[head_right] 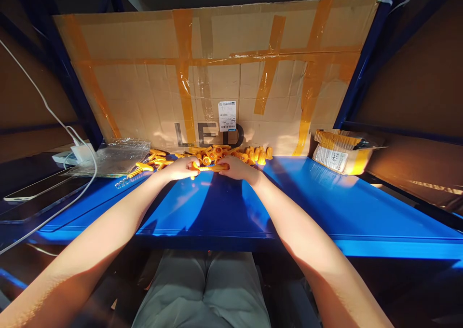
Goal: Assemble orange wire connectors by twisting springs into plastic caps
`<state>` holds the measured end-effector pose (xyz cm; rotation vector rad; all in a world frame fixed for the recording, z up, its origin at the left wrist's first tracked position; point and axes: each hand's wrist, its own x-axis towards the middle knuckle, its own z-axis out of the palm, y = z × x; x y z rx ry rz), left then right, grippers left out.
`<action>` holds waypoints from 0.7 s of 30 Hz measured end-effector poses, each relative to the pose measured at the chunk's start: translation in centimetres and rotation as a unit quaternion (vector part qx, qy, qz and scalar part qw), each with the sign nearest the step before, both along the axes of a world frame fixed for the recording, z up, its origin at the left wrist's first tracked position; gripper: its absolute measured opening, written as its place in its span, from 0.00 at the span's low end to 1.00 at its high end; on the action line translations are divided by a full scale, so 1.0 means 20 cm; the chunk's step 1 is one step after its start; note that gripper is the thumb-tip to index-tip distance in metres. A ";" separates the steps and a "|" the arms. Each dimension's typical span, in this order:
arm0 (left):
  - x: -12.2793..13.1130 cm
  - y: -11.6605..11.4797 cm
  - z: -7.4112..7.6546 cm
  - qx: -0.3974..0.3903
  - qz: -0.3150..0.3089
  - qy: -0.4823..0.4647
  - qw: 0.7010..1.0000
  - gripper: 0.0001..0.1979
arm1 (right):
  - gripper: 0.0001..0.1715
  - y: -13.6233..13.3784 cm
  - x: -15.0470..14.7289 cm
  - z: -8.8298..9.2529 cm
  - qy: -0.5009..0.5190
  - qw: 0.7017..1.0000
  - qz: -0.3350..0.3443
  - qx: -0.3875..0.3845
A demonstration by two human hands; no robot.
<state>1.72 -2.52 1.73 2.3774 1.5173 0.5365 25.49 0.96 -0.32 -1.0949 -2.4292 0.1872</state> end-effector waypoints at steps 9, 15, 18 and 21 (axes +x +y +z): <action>0.01 0.04 -0.05 0.015 0.020 0.035 0.999 0.04 | 0.14 0.03 0.00 -0.05 0.086 0.978 0.021 -0.187; 0.00 0.05 -0.06 -0.008 0.001 0.035 0.999 0.04 | 0.14 0.01 0.02 -0.04 0.162 0.939 0.051 -0.299; 0.00 0.05 -0.07 -0.013 0.002 0.032 0.999 0.05 | 0.11 0.00 0.03 -0.03 0.201 0.915 0.050 -0.345; 0.00 0.05 -0.06 -0.021 0.003 0.020 1.000 0.05 | 0.16 -0.03 0.05 -0.02 0.244 0.881 0.049 -0.403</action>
